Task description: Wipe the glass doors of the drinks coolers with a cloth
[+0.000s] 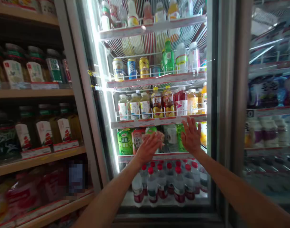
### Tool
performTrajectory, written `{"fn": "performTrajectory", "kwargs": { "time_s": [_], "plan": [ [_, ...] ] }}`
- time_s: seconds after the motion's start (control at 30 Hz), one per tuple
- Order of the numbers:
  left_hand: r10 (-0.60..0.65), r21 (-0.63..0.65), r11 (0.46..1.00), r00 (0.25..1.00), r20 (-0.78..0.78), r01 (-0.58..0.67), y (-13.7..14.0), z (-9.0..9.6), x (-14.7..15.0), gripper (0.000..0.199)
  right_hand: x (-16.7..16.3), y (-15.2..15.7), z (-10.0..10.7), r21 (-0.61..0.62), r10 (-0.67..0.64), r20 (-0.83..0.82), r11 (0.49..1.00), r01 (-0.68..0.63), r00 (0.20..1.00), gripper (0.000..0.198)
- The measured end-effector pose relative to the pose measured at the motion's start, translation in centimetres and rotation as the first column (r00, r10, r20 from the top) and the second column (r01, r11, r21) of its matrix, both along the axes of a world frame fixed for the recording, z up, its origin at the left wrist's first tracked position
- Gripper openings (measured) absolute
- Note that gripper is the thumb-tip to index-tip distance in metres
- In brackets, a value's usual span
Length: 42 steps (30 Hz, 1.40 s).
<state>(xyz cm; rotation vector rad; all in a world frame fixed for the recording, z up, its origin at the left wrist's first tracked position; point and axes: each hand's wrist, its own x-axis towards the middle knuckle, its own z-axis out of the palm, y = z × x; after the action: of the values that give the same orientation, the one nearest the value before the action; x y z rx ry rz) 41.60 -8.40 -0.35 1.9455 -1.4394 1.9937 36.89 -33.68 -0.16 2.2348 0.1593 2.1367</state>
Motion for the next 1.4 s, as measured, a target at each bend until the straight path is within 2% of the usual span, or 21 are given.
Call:
{"fn": "performTrajectory", "kwargs": {
  "time_s": [0.07, 0.1, 0.17, 0.23, 0.3, 0.33, 0.43, 0.5, 0.57, 0.63, 0.7, 0.73, 0.8, 0.87, 0.97, 1.03, 1.1, 1.17, 1.23, 1.3, 1.4],
  "plan": [
    [-0.009, 0.13, 0.992, 1.0, 0.017, 0.007, 0.0, -0.7, -0.3, 0.04, -0.1, -0.1, 0.0, -0.017, -0.002, -0.005, 1.0, 0.002, 1.0, 0.064],
    [-0.001, 0.099, 0.995, 1.0, 0.013, 0.0, 0.8, -0.4, -0.1, 0.041, -0.2, -0.2, 0.0, -0.023, -0.001, -0.013, 1.0, 0.001, 1.0, 0.065],
    [0.02, -0.129, 0.991, 1.0, -0.02, -0.022, 3.0, 1.1, 0.8, 0.046, -0.2, -0.2, 0.0, -0.02, 0.0, -0.03, 1.0, -0.001, 1.0, 0.065],
    [0.038, -0.44, 0.896, 0.998, -0.041, -0.052, 4.6, 2.8, 1.8, 0.049, -0.2, -0.2, -0.1, -0.005, -0.001, -0.033, 1.0, 0.001, 0.999, 0.066],
    [0.03, -0.524, 0.85, 0.999, -0.033, -0.043, 4.3, 3.3, 1.9, 0.05, -0.1, -0.2, -0.2, 0.012, -0.004, -0.038, 1.0, 0.004, 0.999, 0.066],
    [0.021, -0.483, 0.875, 1.0, -0.02, -0.028, 3.5, 2.9, 1.6, 0.05, -0.1, -0.2, -0.2, 0.017, -0.005, -0.043, 1.0, 0.005, 0.999, 0.065],
    [-0.031, -0.06, 0.998, 0.999, 0.022, 0.033, 0.5, 0.2, 0.0, 0.046, 0.0, -0.2, -0.2, 0.009, -0.011, -0.031, 1.0, 0.011, 0.999, 0.064],
    [-0.043, 0.182, 0.982, 0.999, 0.005, 0.041, 0.0, -1.1, -0.4, 0.042, 0.0, -0.2, -0.1, -0.008, -0.021, -0.011, 1.0, 0.021, 1.0, 0.063],
    [-0.022, 0.14, 0.99, 0.999, -0.04, 0.027, 1.4, -0.9, 0.2, 0.04, 0.0, -0.3, -0.1, -0.017, -0.032, -0.01, 0.999, 0.032, 0.999, 0.062],
    [-0.01, -0.155, 0.988, 0.995, -0.096, -0.005, 3.8, 0.5, 1.3, 0.044, 0.0, -0.4, -0.1, -0.015, -0.041, -0.021, 0.999, 0.041, 0.999, 0.061],
    [-0.022, -0.456, 0.888, 0.988, -0.152, -0.051, 5.6, 1.7, 2.2, 0.049, 0.0, -0.4, -0.2, -0.011, -0.039, -0.024, 0.999, 0.039, 0.999, 0.062],
    [-0.022, -0.508, 0.859, 0.987, -0.159, -0.063, 5.9, 1.8, 2.4, 0.05, 0.0, -0.3, -0.2, -0.007, -0.034, -0.024, 0.999, 0.034, 0.999, 0.062],
    [-0.014, -0.446, 0.894, 0.989, -0.149, -0.054, 5.3, 0.8, 2.1, 0.049, 0.0, -0.3, -0.2, 0.0, -0.022, -0.03, 1.0, 0.022, 0.999, 0.063],
    [-0.011, -0.214, 0.977, 0.99, -0.14, -0.019, 4.1, -1.3, 1.4, 0.045, -0.1, -0.2, -0.2, 0.005, -0.016, -0.041, 1.0, 0.016, 0.999, 0.064],
    [0.0, -0.003, 1.0, 0.992, -0.128, 0.0, 3.9, -3.3, 1.0, 0.046, -0.2, -0.2, -0.1, 0.0, -0.019, -0.041, 1.0, 0.019, 0.999, 0.064],
    [0.027, -0.16, 0.986, 0.99, -0.137, -0.049, 5.4, -2.8, 1.5, 0.047, -0.2, -0.2, -0.1, 0.003, -0.027, -0.042, 1.0, 0.028, 0.999, 0.063],
    [0.044, -0.453, 0.885, 0.987, -0.157, -0.112, 7.2, -1.3, 2.2, 0.046, -0.2, -0.2, -0.1, 0.011, -0.034, -0.049, 0.999, 0.034, 0.998, 0.063],
    [0.051, -0.616, 0.775, 0.985, -0.166, -0.143, 7.9, -0.2, 2.5, 0.047, -0.1, -0.2, -0.2, 0.017, -0.029, -0.055, 0.999, 0.03, 0.998, 0.063],
    [0.04, -0.548, 0.829, 0.99, -0.138, -0.11, 6.9, -0.5, 2.1, 0.048, -0.1, -0.2, -0.2, 0.013, -0.012, -0.055, 1.0, 0.012, 0.998, 0.064],
    [0.012, -0.257, 0.966, 0.994, -0.105, -0.038, 4.8, -2.0, 1.2, 0.047, -0.2, -0.2, -0.2, 0.006, 0.003, -0.049, 1.0, -0.003, 0.999, 0.064],
    [0.005, 0.149, 0.989, 0.997, -0.081, 0.008, 2.5, -4.4, 0.1, 0.043, -0.2, -0.4, -0.1, -0.014, -0.002, -0.029, 1.0, 0.002, 1.0, 0.063]
  ]
}}
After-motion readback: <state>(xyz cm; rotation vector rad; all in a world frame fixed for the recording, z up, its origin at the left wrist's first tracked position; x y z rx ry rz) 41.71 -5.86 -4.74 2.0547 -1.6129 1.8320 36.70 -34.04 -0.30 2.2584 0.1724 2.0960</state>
